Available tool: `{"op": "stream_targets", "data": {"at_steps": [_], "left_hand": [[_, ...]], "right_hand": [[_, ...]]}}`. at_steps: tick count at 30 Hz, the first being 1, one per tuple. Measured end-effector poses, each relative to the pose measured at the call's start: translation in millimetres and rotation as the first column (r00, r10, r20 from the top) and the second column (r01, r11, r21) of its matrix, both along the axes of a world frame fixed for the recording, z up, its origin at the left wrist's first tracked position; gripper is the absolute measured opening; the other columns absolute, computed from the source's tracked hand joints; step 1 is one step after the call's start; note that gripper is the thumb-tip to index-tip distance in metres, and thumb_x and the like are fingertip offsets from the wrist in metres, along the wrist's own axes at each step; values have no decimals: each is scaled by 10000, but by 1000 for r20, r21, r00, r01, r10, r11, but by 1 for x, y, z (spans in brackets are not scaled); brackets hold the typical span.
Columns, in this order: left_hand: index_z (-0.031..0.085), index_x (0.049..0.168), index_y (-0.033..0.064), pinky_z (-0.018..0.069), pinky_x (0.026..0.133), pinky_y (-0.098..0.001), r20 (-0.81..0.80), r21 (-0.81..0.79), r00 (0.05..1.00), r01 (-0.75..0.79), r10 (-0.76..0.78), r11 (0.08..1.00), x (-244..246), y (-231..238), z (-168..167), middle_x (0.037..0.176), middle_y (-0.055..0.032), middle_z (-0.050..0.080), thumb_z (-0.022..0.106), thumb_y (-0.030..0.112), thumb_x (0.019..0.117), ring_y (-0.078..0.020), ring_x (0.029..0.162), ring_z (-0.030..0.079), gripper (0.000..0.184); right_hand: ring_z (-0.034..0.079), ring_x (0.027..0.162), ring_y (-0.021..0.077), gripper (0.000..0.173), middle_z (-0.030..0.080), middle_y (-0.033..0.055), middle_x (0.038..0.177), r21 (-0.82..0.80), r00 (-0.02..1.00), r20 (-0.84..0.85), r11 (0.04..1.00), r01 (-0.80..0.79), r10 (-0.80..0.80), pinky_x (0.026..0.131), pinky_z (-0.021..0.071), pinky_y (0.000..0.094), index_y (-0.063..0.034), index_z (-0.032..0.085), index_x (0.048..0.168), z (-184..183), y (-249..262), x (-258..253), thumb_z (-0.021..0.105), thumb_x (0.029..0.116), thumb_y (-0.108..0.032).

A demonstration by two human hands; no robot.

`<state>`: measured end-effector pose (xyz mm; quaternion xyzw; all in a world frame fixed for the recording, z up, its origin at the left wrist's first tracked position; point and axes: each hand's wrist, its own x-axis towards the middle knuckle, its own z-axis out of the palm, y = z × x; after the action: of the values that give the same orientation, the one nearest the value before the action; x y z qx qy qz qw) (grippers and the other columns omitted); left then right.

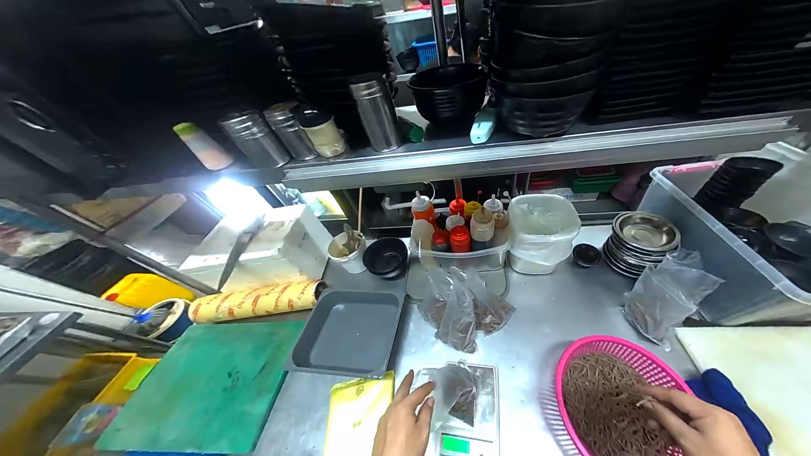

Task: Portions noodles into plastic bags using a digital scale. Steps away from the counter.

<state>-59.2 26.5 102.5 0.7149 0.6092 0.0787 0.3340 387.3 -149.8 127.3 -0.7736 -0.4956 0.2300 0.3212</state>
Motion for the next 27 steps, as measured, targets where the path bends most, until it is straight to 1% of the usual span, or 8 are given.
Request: {"op": "stream_targets", "data": {"at_steps": [2, 4, 7, 10, 12, 19, 24, 27], "left_hand": [[721, 1287, 276, 629, 853, -512, 66, -57, 995, -73, 76, 996, -18, 1, -18, 1624, -126, 393, 587, 338, 1007, -280, 1122, 710, 317], [706, 1299, 222, 660, 741, -485, 244, -177, 947, -168, 209, 970, -31, -2, -32, 1626, -144, 369, 626, 300, 998, -276, 963, 748, 321], [660, 1318, 108, 664, 686, -472, 495, -324, 759, -292, 424, 900, -30, -14, -41, 1503, -152, 508, 658, 155, 984, -294, 838, 749, 338], [518, 1461, 70, 650, 720, -463, 612, -454, 553, -339, 565, 824, 5, -27, -34, 1428, -208, 537, 683, 11, 928, -309, 854, 733, 561], [469, 1505, 78, 644, 687, -438, 655, -455, 479, -366, 584, 811, 37, -33, -30, 1425, -215, 522, 669, -61, 892, -288, 806, 724, 659], [480, 1498, 72, 646, 626, -400, 759, -407, 346, -409, 551, 817, 100, -27, 5, 1409, -182, 544, 683, -107, 858, -257, 690, 711, 695], [369, 1560, 55, 651, 634, -401, 794, -323, 368, -419, 484, 849, 98, -44, 9, 1456, -211, 486, 678, -99, 865, -260, 696, 719, 776], [417, 1535, 57, 673, 677, -419, 617, -251, 639, -393, 459, 885, 81, -53, -15, 1514, -227, 432, 719, 180, 955, -257, 758, 744, 665]], "right_hand": [[752, 790, 162, 225, 782, 61, 950, -7, 1000, 1, 1000, 9, -9, 778, 643, 419, -90, 768, 1152, -5, -4, 0, 671, 981, -198], [749, 794, 160, 221, 782, 55, 948, -26, 1000, -3, 999, 22, -22, 782, 636, 428, -96, 770, 1140, -12, -8, -2, 673, 978, -210], [750, 802, 159, 217, 780, 58, 956, -63, 999, -15, 997, 36, -37, 792, 639, 432, -96, 769, 1132, -21, -13, -5, 684, 972, -214], [750, 785, 155, 212, 779, 51, 937, -75, 999, -20, 996, 41, -43, 773, 646, 425, -98, 770, 1121, -26, -12, -8, 678, 975, -220], [750, 778, 167, 216, 777, 61, 928, -87, 998, -28, 995, 54, -57, 763, 645, 435, -88, 769, 1120, -26, -10, -10, 671, 977, -217], [744, 780, 137, 188, 780, 15, 908, -32, 997, 64, 998, 55, -53, 769, 637, 430, -144, 788, 1082, -30, -4, -3, 677, 965, -240], [740, 765, 134, 183, 780, 14, 915, -24, 997, 43, 997, 68, -67, 749, 637, 429, -151, 791, 1083, -40, -12, 1, 681, 957, -225], [746, 792, 142, 182, 783, 14, 925, -36, 997, 54, 998, 59, -57, 773, 635, 450, -158, 796, 1068, -49, -20, 2, 680, 958, -244]]}}
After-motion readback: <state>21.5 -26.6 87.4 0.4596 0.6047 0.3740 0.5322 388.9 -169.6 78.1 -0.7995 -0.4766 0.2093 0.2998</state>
